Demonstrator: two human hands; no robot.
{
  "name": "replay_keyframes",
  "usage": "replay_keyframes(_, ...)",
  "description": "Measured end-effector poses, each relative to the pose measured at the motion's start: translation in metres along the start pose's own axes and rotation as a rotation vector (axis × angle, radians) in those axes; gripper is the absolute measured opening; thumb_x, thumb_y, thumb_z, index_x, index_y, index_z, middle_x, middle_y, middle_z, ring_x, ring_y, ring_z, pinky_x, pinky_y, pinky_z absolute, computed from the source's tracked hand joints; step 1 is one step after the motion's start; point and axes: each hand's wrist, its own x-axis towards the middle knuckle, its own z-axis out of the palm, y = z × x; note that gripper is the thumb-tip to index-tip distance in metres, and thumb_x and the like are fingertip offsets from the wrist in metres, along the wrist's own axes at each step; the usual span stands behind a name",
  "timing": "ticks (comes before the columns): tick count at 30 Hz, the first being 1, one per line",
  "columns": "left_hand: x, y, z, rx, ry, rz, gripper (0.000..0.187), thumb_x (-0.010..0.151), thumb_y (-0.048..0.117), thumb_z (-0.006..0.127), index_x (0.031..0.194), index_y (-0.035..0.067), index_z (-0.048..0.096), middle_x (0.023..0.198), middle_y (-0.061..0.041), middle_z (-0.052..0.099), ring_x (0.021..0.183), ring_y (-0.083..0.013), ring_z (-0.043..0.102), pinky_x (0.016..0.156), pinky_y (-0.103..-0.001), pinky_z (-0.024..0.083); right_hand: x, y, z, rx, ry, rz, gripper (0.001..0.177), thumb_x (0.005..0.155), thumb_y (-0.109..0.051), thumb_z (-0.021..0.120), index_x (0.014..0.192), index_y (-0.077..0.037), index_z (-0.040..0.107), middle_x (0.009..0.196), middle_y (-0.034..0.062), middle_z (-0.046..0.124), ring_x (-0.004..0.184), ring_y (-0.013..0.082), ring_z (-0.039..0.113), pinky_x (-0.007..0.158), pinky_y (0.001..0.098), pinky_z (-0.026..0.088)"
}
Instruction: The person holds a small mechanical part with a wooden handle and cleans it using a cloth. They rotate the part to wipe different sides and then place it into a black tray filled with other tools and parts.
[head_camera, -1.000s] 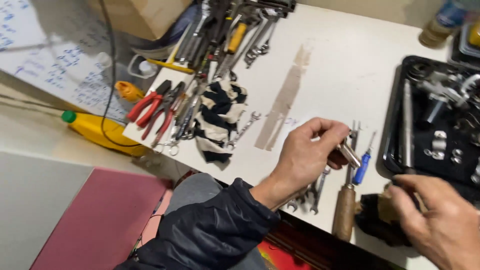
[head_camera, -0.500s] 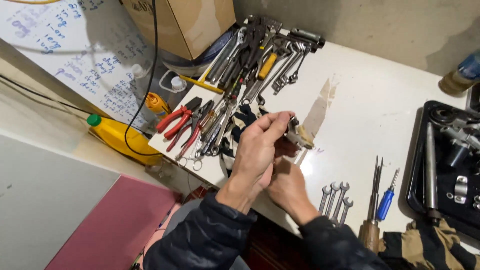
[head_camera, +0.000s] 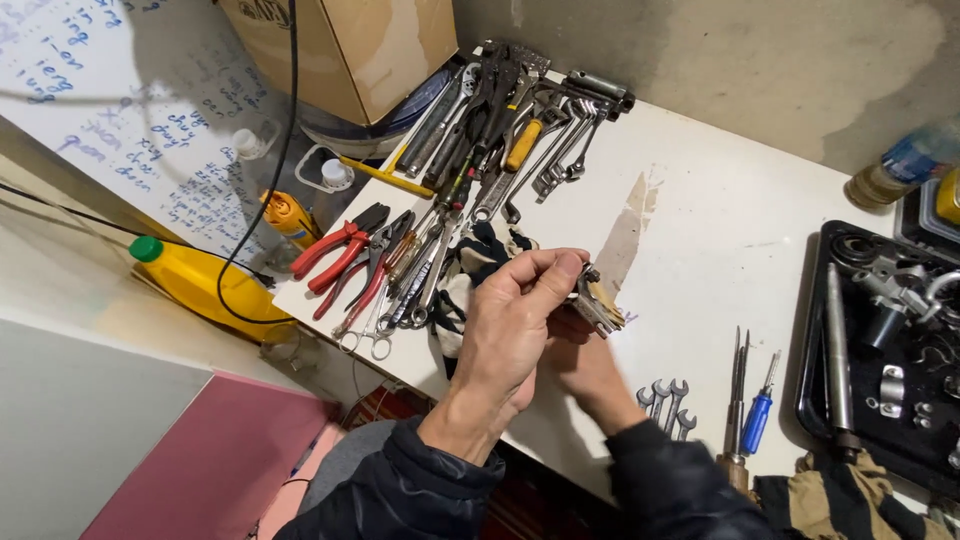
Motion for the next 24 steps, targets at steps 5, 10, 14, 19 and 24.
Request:
replay_keyframes(5,-0.010,0.004,0.010,0.007,0.002,0.003,0.027,0.093,0.020,0.076,0.101,-0.006,0.073,0.073,-0.013,0.062,0.057,-0.0320,0.072,0.050,-0.038,0.062,-0.002,-0.009,-0.026,0.197,0.058,-0.019,0.007,0.094,0.002,0.062,0.097,-0.001,0.068,0.087,0.0100,0.064,0.081,0.0186,0.060,0.083,0.0340,0.051)
replay_keyframes(10,-0.013,-0.010,0.020,0.014,-0.038,-0.052,0.028,0.093,0.022,0.076,0.097,-0.005,0.072,0.071,-0.017,0.066,0.057,-0.0310,0.072,0.050,-0.036,0.061,-0.024,-0.049,-0.055,0.284,0.095,-0.060,0.012,0.097,0.000,0.057,0.104,0.003,0.066,0.093,0.0170,0.067,0.089,0.0241,0.066,0.091,0.0386,0.052)
replay_keyframes(14,-0.019,-0.003,0.036,0.054,-0.024,-0.148,0.022,0.094,0.020,0.072,0.091,-0.002,0.069,0.069,-0.015,0.067,0.055,-0.0249,0.067,0.051,-0.036,0.061,-0.045,-0.077,-0.076,0.036,-0.009,-0.098,0.018,0.095,-0.006,0.059,0.103,0.006,0.068,0.098,0.0186,0.071,0.096,0.0266,0.067,0.094,0.0378,0.051)
replay_keyframes(19,-0.026,-0.006,0.048,0.157,-0.058,-0.205,0.020,0.095,0.021,0.069,0.089,0.002,0.069,0.069,-0.012,0.071,0.054,-0.0200,0.064,0.054,-0.032,0.057,-0.072,-0.070,-0.107,0.040,-0.032,-0.113,0.021,0.098,0.000,0.054,0.112,0.011,0.065,0.109,0.0153,0.063,0.102,0.0257,0.060,0.091,0.0347,0.047)
replay_keyframes(24,-0.034,-0.019,0.062,0.268,-0.118,-0.234,0.016,0.093,0.017,0.071,0.091,0.002,0.069,0.070,-0.011,0.069,0.057,-0.0217,0.069,0.056,-0.034,0.060,-0.079,-0.085,-0.089,-0.320,0.016,-0.232,0.013,0.097,-0.008,0.060,0.100,-0.001,0.071,0.103,0.0089,0.071,0.098,0.0189,0.066,0.094,0.0302,0.051)
